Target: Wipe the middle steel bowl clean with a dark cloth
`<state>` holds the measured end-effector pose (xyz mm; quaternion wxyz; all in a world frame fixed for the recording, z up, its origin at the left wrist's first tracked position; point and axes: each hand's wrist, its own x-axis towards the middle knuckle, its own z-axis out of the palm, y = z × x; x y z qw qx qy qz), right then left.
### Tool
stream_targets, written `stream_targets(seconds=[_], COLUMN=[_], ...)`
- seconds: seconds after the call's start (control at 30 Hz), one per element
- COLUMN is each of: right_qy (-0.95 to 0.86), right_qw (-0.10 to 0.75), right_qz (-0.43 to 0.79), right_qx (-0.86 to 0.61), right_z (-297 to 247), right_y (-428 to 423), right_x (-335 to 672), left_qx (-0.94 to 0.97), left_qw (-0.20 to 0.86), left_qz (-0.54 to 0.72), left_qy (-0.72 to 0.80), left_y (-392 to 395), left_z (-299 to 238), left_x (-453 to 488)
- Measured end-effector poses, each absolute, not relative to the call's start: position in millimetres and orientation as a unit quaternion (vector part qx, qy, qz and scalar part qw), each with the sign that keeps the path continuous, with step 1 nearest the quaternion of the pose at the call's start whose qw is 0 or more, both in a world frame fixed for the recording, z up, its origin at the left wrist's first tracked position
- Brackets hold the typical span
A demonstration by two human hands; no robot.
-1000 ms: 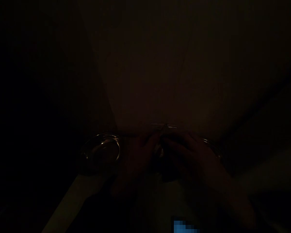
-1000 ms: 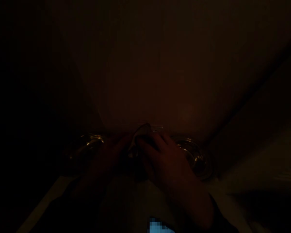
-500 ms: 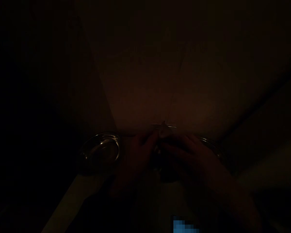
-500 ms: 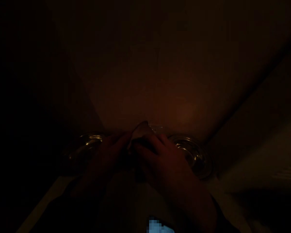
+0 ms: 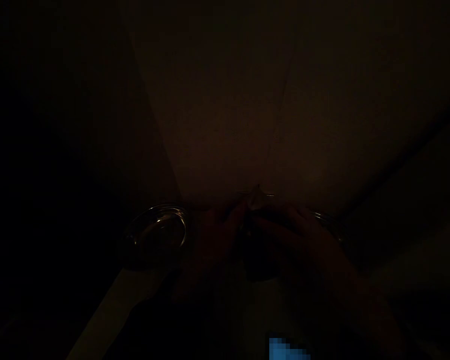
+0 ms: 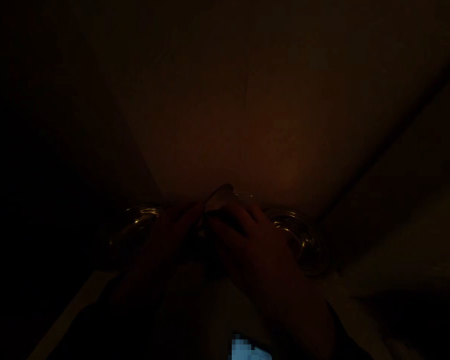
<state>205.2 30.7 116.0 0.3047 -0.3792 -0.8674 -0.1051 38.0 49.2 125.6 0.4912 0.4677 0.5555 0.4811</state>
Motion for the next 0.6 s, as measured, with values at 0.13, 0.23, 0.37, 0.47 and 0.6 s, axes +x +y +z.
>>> stream_targets(seconds=[0.13, 0.23, 0.37, 0.47, 0.6], right_qy=[-0.824, -0.837, -0.877, -0.871, -0.833], right_qw=[0.329, 0.313, 0.282, 0.290, 0.317], right_qz=[-0.114, -0.121, -0.109, -0.100, -0.107], right_qx=[-0.448, -0.432, -0.372, -0.384, -0.440], right_z=[112.4, 112.7, 117.5, 117.3, 114.1], right_y=[38.7, 38.4, 31.2, 33.9, 41.5], right_x=[208.7, 207.6, 202.3, 203.2, 209.7], left_qx=[0.467, 0.465, 0.450, 0.454, 0.459], left_qw=[0.502, 0.510, 0.516, 0.511, 0.524], left_qz=[0.475, 0.474, 0.494, 0.502, 0.485], left_qy=[0.552, 0.546, 0.536, 0.530, 0.529], left_y=[46.9, 47.3, 49.9, 50.2, 48.3], left_z=[122.8, 122.3, 124.0, 122.2, 118.4], left_x=[40.0, 40.0, 37.4, 36.2, 37.8])
